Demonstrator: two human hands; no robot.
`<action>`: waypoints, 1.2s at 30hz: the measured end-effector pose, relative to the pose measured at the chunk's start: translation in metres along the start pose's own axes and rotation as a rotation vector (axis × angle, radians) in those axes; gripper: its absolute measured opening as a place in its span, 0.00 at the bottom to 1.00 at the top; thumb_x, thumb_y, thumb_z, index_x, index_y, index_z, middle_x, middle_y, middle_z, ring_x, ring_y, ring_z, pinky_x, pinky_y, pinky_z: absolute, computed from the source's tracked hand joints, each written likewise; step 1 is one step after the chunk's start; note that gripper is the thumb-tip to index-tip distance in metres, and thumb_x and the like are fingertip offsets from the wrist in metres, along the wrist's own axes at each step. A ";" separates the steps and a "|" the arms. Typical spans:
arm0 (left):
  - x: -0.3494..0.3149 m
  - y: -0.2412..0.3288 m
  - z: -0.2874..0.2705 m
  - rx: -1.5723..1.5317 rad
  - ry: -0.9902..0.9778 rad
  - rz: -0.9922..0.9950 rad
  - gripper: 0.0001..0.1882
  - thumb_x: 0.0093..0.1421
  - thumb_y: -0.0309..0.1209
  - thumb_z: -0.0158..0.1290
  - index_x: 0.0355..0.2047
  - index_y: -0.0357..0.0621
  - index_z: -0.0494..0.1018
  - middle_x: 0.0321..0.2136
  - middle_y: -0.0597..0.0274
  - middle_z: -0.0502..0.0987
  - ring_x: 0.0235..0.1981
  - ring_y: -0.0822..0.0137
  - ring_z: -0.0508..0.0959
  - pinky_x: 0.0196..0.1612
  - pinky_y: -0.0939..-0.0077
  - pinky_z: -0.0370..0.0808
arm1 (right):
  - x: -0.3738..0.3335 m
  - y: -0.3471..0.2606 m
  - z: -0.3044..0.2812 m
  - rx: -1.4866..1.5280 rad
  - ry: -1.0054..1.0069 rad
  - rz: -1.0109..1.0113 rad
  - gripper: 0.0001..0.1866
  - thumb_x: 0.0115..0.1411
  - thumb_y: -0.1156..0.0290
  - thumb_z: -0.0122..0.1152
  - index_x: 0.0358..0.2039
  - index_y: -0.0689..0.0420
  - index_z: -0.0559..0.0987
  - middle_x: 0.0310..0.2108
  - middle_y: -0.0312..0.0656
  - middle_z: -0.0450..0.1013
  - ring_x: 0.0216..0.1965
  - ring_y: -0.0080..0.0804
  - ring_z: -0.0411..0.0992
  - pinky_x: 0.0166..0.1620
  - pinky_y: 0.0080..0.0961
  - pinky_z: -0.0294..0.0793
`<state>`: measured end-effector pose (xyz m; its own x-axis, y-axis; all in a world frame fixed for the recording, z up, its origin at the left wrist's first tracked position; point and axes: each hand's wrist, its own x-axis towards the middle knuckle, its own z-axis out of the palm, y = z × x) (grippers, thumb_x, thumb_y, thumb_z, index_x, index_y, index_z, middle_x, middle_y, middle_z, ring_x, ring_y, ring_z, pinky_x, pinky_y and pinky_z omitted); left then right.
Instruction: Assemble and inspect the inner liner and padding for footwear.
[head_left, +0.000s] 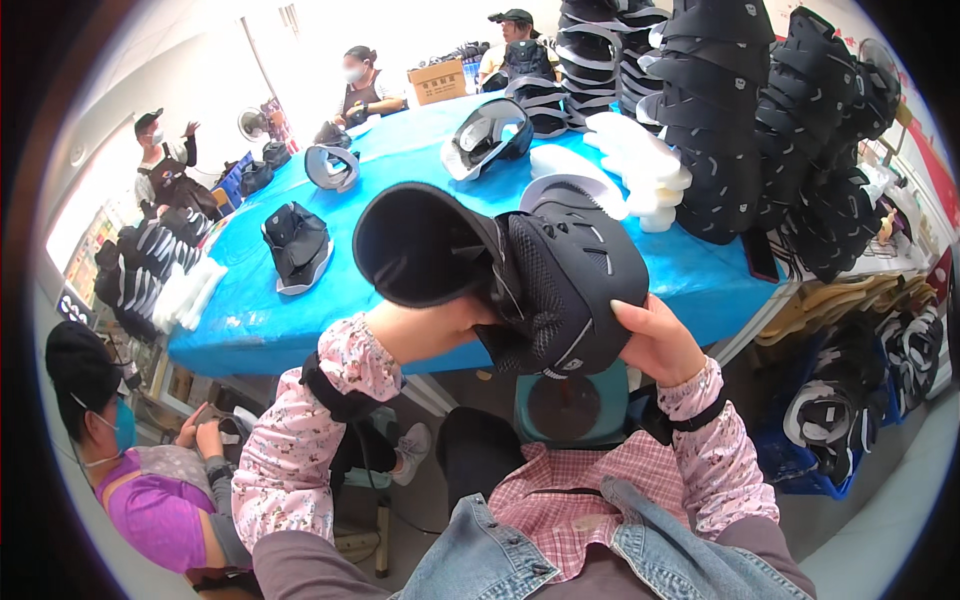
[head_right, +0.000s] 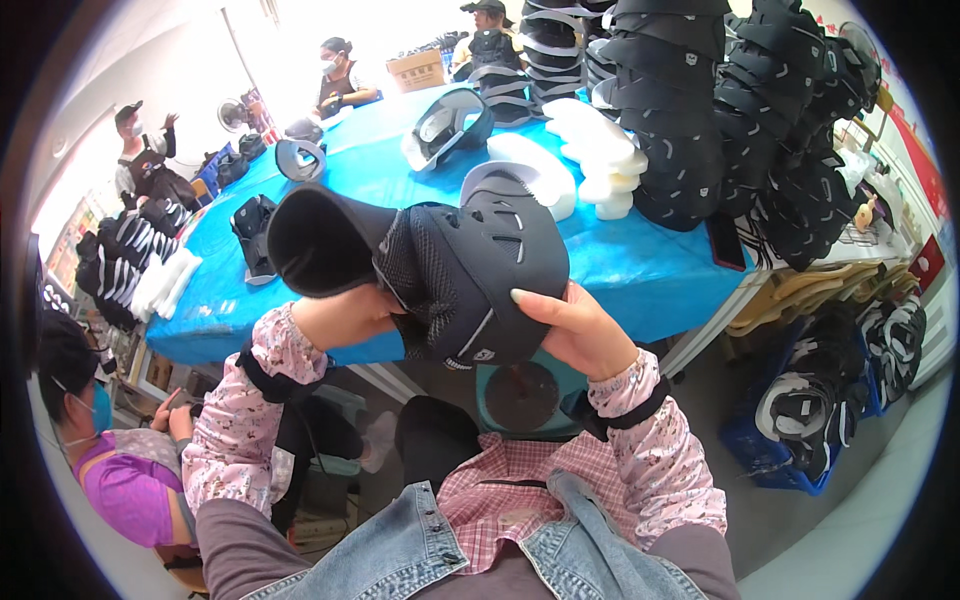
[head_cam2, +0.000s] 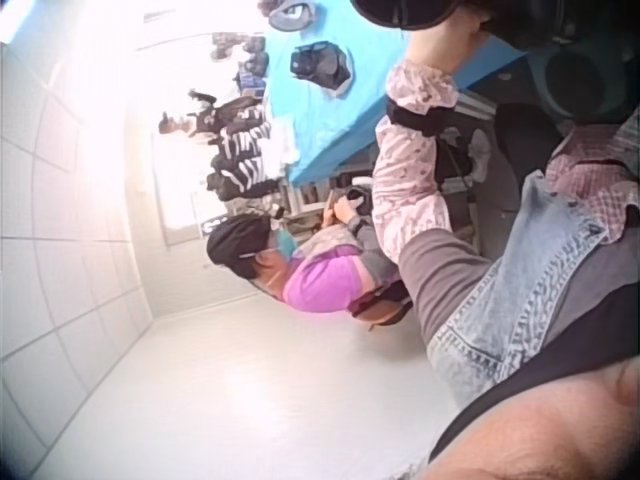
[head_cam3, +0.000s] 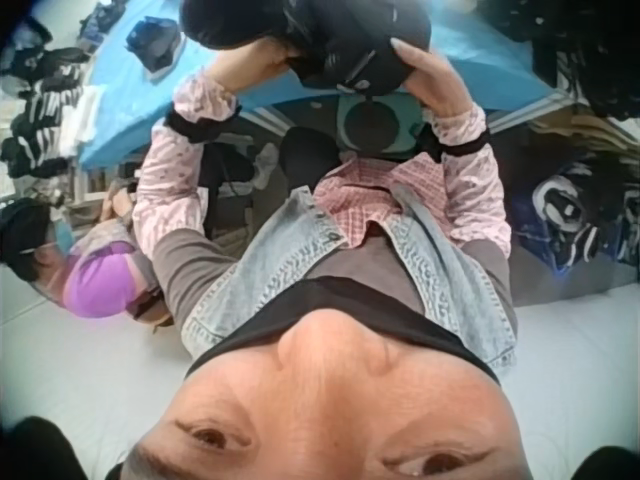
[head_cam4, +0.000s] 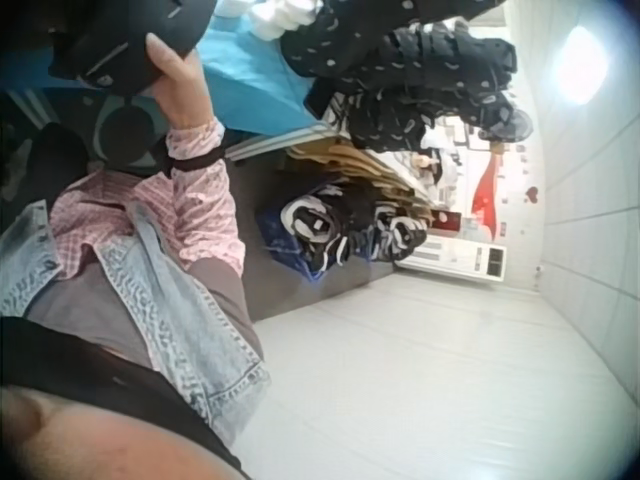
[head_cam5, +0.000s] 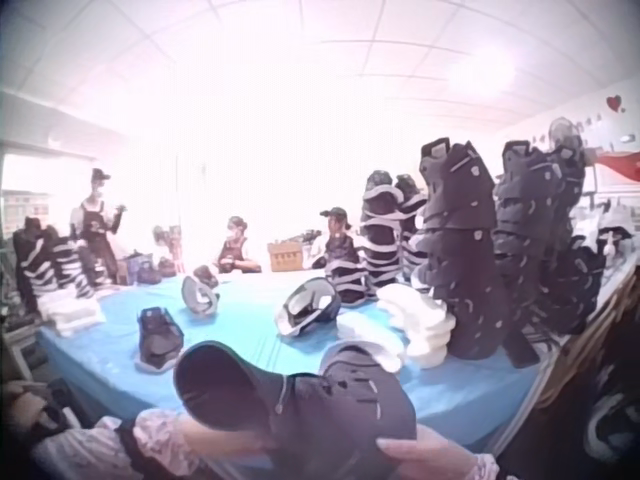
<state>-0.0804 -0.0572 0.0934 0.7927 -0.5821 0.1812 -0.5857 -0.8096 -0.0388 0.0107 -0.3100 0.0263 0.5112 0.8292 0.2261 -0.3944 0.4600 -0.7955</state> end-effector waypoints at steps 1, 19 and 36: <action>0.004 0.005 0.000 -0.002 0.002 0.005 0.18 0.48 0.22 0.51 0.40 0.49 0.77 0.39 0.59 0.77 0.46 0.55 0.72 0.53 0.62 0.65 | -0.001 -0.003 0.000 -0.002 0.005 -0.002 0.23 0.62 0.67 0.52 0.55 0.64 0.64 0.52 0.44 0.67 0.52 0.33 0.68 0.55 0.32 0.66; 0.016 0.003 -0.029 -1.666 0.076 -0.137 0.29 0.60 0.35 0.45 0.59 0.31 0.55 0.50 0.47 0.68 0.51 0.54 0.70 0.57 0.61 0.62 | -0.014 -0.027 -0.006 0.409 -0.084 -0.106 0.26 0.59 0.71 0.47 0.56 0.71 0.59 0.52 0.59 0.65 0.50 0.48 0.70 0.53 0.40 0.71; 0.046 0.042 -0.039 0.130 1.011 0.004 0.31 0.44 0.25 0.63 0.51 0.47 0.67 0.54 0.55 0.62 0.55 0.53 0.63 0.56 0.62 0.63 | -0.029 0.007 -0.030 0.615 -0.236 -0.323 0.29 0.64 0.59 0.40 0.59 0.66 0.58 0.58 0.56 0.59 0.59 0.52 0.59 0.61 0.49 0.55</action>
<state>-0.0750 -0.1153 0.1383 0.2414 -0.2978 0.9236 -0.5176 -0.8446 -0.1371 0.0160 -0.3406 -0.0031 0.5236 0.6369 0.5659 -0.6449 0.7303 -0.2252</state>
